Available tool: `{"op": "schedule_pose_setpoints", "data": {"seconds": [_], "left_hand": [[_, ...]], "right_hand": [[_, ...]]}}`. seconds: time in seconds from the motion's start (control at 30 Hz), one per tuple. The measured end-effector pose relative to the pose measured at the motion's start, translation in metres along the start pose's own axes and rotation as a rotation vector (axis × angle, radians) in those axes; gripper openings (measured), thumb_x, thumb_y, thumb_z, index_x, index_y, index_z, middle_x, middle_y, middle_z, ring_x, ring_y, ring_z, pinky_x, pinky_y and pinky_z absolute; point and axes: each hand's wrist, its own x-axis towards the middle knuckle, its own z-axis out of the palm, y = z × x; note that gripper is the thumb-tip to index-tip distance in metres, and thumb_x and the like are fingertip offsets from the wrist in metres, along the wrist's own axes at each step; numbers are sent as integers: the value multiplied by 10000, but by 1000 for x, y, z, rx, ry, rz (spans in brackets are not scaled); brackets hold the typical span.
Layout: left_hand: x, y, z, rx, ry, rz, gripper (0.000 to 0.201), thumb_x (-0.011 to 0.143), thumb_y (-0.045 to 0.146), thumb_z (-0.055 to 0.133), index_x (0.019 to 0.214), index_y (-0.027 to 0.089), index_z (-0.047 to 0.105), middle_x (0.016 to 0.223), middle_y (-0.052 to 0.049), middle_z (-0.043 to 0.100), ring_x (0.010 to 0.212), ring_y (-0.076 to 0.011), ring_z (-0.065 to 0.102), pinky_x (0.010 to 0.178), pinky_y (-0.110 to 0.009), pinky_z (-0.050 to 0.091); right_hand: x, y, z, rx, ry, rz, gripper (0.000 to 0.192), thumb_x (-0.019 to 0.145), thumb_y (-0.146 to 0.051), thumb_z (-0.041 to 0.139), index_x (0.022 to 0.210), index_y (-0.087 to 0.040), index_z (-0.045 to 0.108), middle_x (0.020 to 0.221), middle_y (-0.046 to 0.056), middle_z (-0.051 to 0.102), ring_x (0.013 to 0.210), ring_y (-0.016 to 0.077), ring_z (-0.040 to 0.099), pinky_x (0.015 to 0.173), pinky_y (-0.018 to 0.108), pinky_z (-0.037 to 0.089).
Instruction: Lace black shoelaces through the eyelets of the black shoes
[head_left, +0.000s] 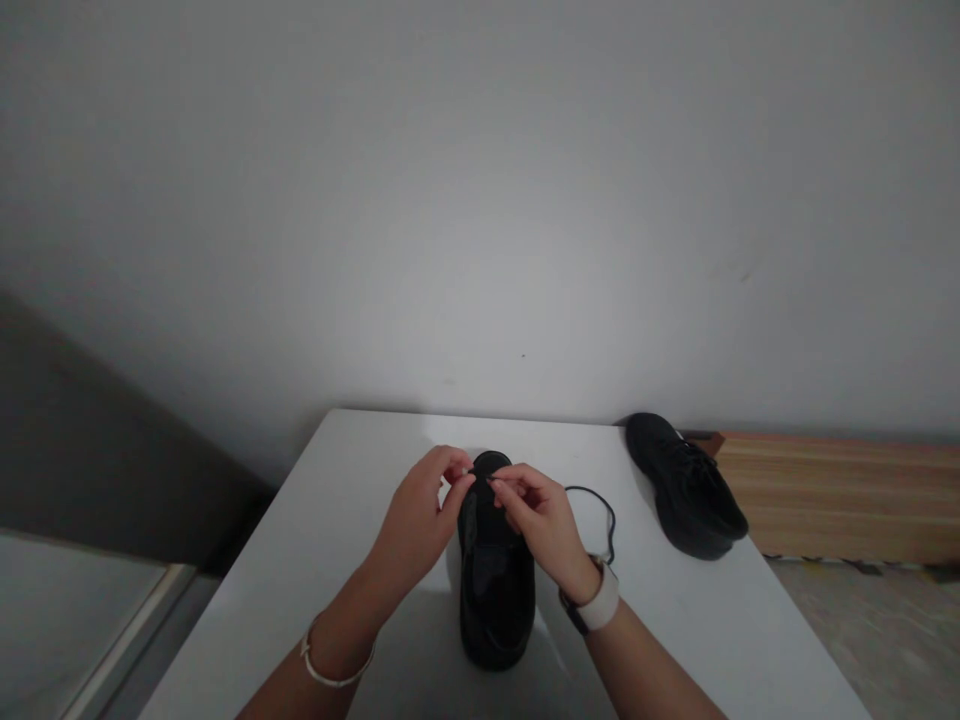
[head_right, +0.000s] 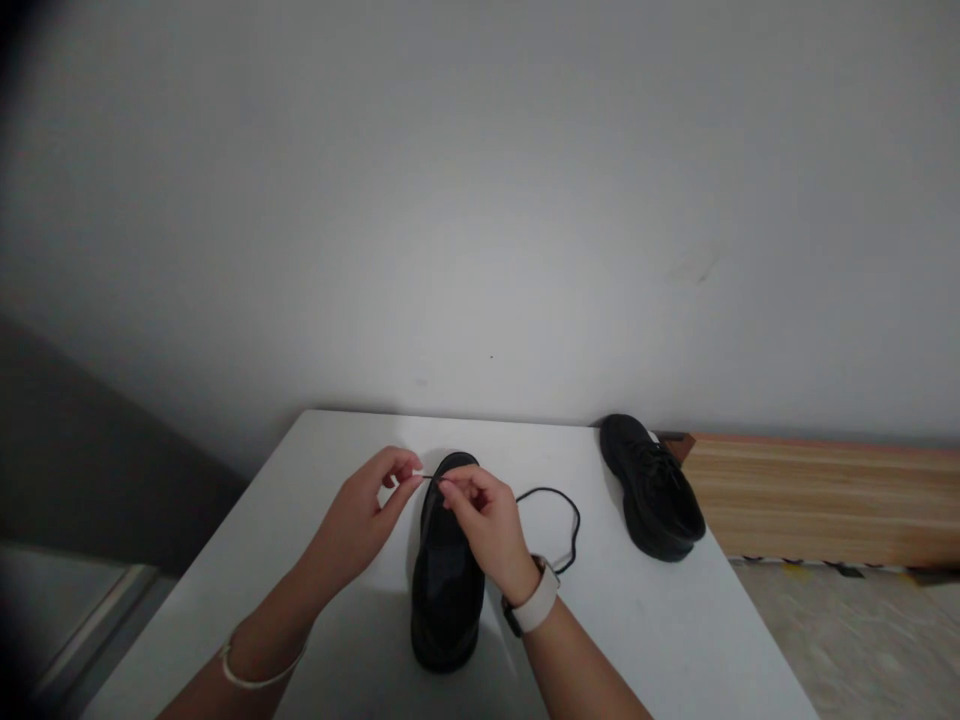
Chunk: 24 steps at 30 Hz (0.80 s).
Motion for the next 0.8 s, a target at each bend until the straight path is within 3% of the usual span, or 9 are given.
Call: {"op": "schedule_pose_setpoints", "data": {"seconds": [0.1, 0.2, 0.33, 0.53, 0.8], "left_hand": [[-5, -21, 12, -172, -36, -144, 245, 860, 316, 617, 1072, 211, 550, 893, -20, 603, 796, -197, 587, 705, -319, 464], [-9, -42, 28, -245, -115, -199, 383, 745, 382, 727, 1039, 176, 592, 933, -61, 644, 809, -213, 630, 714, -332, 505], [-11, -61, 37, -314, -136, -283, 363, 710, 393, 708, 970, 143, 664, 965, -118, 694, 810, -241, 658, 737, -370, 517], [-11, -67, 24, -503, -209, -386, 329, 704, 304, 609, 940, 135, 763, 880, -90, 767, 823, -245, 693, 765, -355, 519], [-15, -66, 22, -651, -216, -461, 351, 715, 305, 650, 993, 152, 798, 866, -70, 778, 784, -229, 684, 746, -358, 531]], "right_hand": [[5, 7, -3, -70, 4, -5, 265, 882, -435, 618, 893, -179, 686, 648, -14, 603, 562, 128, 514, 538, 248, 405], [9, 10, -5, -180, -23, -11, 221, 859, -362, 616, 907, -169, 713, 633, -16, 588, 569, 136, 515, 549, 252, 396], [11, 10, -4, -346, -55, -21, 182, 845, -282, 612, 924, -178, 739, 633, -12, 603, 566, 146, 530, 546, 254, 380], [10, 6, -5, -563, -116, -23, 121, 852, -207, 618, 838, -210, 738, 725, 22, 723, 646, 177, 629, 612, 264, 426], [9, 1, 1, -814, -188, -48, 114, 847, -203, 642, 833, -256, 742, 805, 20, 763, 742, 217, 687, 654, 289, 424]]}}
